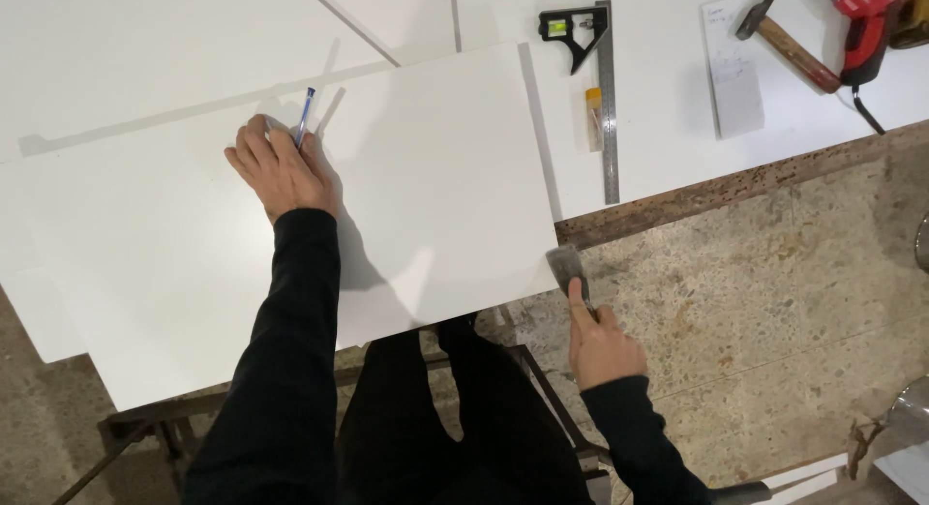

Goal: The recorder measures white boards with a tape measure and uses a scraper to clean the edges.

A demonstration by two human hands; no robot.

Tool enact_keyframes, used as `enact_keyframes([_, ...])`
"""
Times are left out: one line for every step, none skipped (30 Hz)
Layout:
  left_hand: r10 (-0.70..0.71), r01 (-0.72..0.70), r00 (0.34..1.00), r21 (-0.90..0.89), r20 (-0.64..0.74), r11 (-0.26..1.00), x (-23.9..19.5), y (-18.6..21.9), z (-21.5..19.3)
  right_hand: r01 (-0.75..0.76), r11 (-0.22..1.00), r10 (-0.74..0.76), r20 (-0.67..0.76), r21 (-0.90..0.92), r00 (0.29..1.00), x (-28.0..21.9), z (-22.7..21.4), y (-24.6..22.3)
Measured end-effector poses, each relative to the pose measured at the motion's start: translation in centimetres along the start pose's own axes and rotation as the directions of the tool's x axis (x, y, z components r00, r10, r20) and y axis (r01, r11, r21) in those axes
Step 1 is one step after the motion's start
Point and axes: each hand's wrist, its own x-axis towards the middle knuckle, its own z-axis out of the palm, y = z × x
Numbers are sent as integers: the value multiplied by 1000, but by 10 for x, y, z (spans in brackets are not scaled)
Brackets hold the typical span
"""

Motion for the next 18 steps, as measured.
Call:
enact_keyframes([-2, 2, 1000, 2, 0, 1000, -1, -1, 2, 2, 1000, -2, 1, -1, 1000, 6, -8, -5])
enact_keyframes([-3, 3, 1000, 6, 0, 1000, -2, -2, 4, 13, 1000, -14, -53, -27, 998, 12, -15, -9])
enact_keyframes([-1, 1, 1000, 16, 4, 1000, -4, -6, 4, 23, 999, -28, -103, -49, 994, 16, -21, -16])
enact_keyframes([-1, 0, 1000, 22, 7, 1000, -5, -6, 1, 27, 999, -31, -99, -45, 995, 9, -15, -13])
enact_keyframes([18, -18, 1000, 21, -13, 1000, -3, -3, 2, 32, 998, -38, -101, -55, 994, 5, -12, -9])
enact_keyframes([37, -37, 999, 20, -33, 999, 0, -1, 4, 38, 997, -44, -103, -64, 994, 0, -9, -5])
enact_keyframes([34, -34, 999, 18, -37, 999, 2, 1, 3, 39, 997, -46, -106, -68, 993, 2, -11, -4])
enact_keyframes([34, -33, 998, 17, -45, 999, 3, 2, 2, 14, 998, -18, -55, -68, 998, 4, -13, -4])
enact_keyframes([29, -28, 999, 23, -46, 999, 0, 0, -2, -5, 998, 5, 4, -70, 1000, 5, -14, -5])
enact_keyframes([22, -20, 999, 29, -44, 999, 1, -1, -2, 3, 997, -2, 10, -73, 1000, 19, -18, -11])
enact_keyframes([10, -10, 1000, 7, -26, 1000, 0, 1, 0, 34, 996, -41, -75, -86, 996, 31, -23, -13])
enact_keyframes([-1, 1, 1000, -14, -9, 1000, -2, 3, 1, 64, 993, -80, -159, -101, 984, 44, -27, -15])
enact_keyframes([-10, 10, 1000, -6, -7, 1000, -5, 0, 2, 74, 992, -90, -152, -105, 984, 41, -29, -16])
enact_keyframes([-16, 16, 1000, 3, 4, 1000, -7, -3, 2, 105, 987, -125, -169, -122, 978, 38, -32, -17])
enact_keyframes([-13, 13, 1000, 3, 12, 1000, -4, -4, 6, 124, 983, -150, -193, -137, 970, 37, -36, -17])
enact_keyframes([-14, 14, 1000, 3, 11, 1000, -4, -6, 8, 125, 983, -151, -194, -138, 969, 33, -29, -12])
enact_keyframes([-19, 19, 1000, 28, -3, 999, -2, -6, 11, 115, 981, -139, -151, -158, 979, 33, -24, -6])
enact_keyframes([-25, 26, 1000, 53, -16, 998, 0, -6, 14, 105, 978, -126, -109, -178, 986, 33, -20, 0])
